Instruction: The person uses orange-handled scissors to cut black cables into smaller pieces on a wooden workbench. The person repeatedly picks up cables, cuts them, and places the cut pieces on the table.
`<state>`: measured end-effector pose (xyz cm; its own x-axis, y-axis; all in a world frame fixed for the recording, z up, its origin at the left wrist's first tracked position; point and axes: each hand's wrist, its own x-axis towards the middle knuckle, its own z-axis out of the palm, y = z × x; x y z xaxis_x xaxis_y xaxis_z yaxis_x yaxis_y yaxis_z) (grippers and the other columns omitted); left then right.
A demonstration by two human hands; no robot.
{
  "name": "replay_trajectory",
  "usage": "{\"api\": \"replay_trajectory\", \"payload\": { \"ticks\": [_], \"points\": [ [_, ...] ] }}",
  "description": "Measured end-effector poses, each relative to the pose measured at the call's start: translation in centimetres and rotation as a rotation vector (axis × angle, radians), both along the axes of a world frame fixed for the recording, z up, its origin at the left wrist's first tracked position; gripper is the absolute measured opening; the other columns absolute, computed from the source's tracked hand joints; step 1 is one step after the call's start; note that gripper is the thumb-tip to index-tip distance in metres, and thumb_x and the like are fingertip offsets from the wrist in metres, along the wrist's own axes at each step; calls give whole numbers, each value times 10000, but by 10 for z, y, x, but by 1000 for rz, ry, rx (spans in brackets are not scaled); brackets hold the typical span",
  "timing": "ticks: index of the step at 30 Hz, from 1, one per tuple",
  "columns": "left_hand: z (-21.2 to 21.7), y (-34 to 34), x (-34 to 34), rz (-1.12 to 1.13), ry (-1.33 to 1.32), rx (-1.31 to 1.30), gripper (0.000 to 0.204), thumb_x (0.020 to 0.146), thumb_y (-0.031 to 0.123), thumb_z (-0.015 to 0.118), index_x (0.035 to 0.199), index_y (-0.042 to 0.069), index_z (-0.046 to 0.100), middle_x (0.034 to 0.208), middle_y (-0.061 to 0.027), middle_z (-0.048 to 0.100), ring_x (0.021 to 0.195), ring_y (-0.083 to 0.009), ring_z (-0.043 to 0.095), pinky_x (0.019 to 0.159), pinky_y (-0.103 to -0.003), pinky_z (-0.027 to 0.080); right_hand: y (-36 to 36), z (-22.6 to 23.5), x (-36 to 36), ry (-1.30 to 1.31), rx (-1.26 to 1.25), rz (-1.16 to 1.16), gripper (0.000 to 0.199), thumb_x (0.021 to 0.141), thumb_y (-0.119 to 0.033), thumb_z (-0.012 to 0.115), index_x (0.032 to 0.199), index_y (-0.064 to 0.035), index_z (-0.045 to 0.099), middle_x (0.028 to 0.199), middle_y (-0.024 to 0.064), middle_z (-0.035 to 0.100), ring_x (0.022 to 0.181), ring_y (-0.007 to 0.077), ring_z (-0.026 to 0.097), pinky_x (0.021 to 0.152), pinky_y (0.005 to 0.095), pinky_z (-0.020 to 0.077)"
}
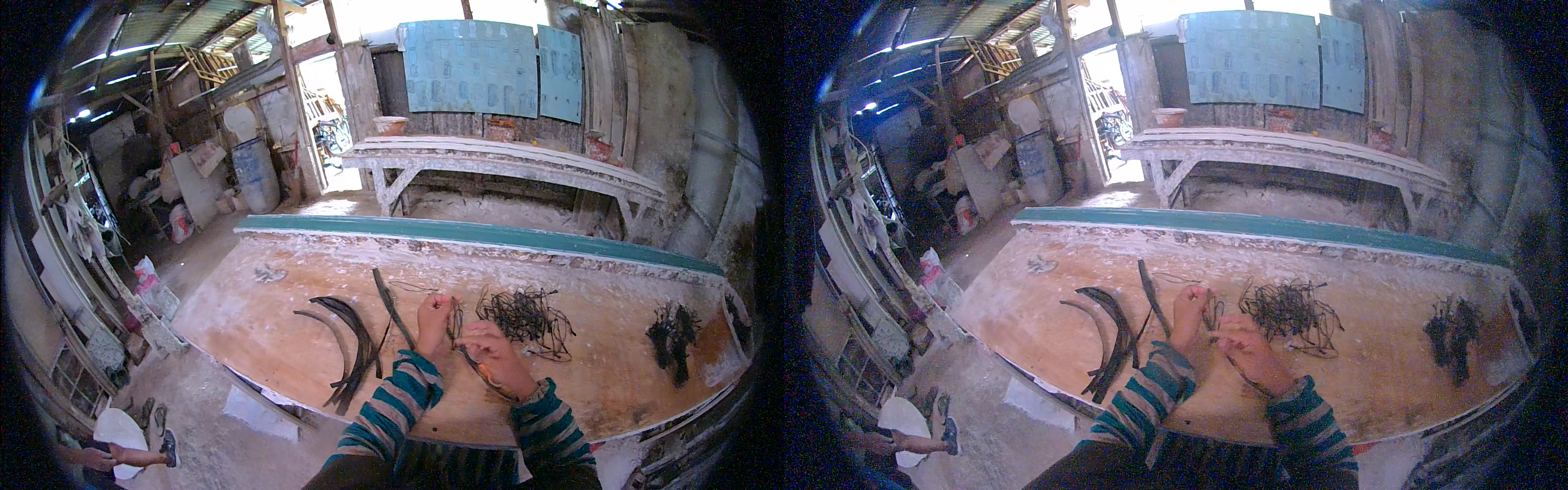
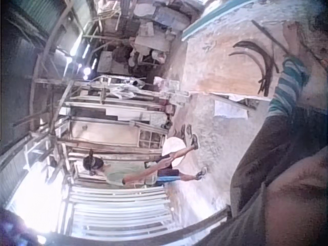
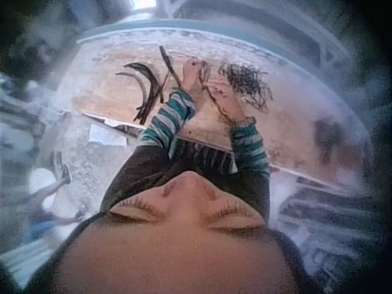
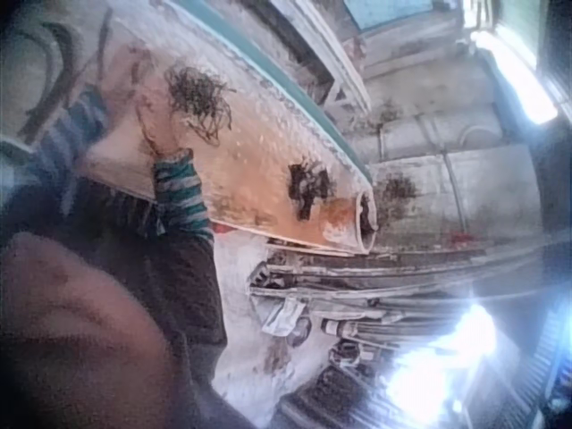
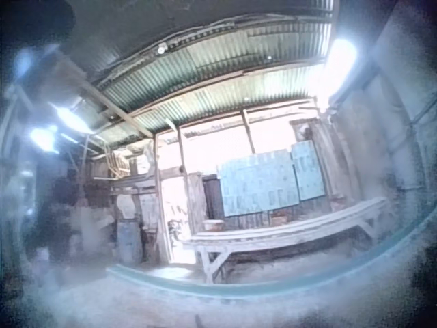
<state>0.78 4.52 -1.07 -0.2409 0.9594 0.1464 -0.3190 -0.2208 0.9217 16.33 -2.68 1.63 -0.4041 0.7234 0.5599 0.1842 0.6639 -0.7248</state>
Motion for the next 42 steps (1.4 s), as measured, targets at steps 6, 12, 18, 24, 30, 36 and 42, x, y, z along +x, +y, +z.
{"api": "replay_trajectory", "payload": {
  "ticks": [6,12,18,24,30,36,42],
  "points": [
    [-3,0,6,41,271,78,71,801,76,620,823,9,621,727,-10,608,656,-75,530,581,-205,412,-13,16,-2,-11,-163,26,162,733,2,654,894,-9,641,921,60,544,732,109,513,628,223,413],
    [-3,-11,20,-190,253,96,87,824,86,604,855,8,627,782,-27,626,733,-88,549,663,-210,418,-11,23,7,80,-280,-55,101,715,18,674,731,-18,581,713,5,535,663,69,491,577,214,390],
    [-12,-11,28,-455,338,138,94,828,122,617,849,31,623,818,5,590,815,-88,530,700,-233,417,40,-18,31,411,-46,-270,131,745,25,643,720,-37,530,722,-7,518,694,50,492,601,202,392],
    [12,-47,61,-667,456,405,155,842,184,613,851,37,563,767,33,499,733,-79,477,656,-228,396,69,-25,87,382,-23,-547,72,807,-12,594,779,-32,531,770,-25,507,704,53,455,640,186,378],
    [6,-47,63,-858,287,193,232,830,205,633,763,71,455,719,50,385,661,-42,380,570,-216,350,68,-26,74,330,-31,-595,32,817,-51,581,829,-38,554,782,8,490,717,99,452,652,229,381],
    [5,-19,32,-562,338,232,130,787,144,659,805,58,562,720,48,502,670,-44,453,584,-201,372,60,-23,69,90,346,-741,37,812,-42,600,811,-21,570,838,21,444,662,89,449,578,218,379],
    [5,-10,19,-183,36,41,96,760,77,654,818,22,600,729,11,570,661,-62,504,587,-192,391,44,-20,51,196,-83,-362,49,804,-45,613,777,-10,593,925,61,469,816,128,503,661,257,413]
  ]
}}
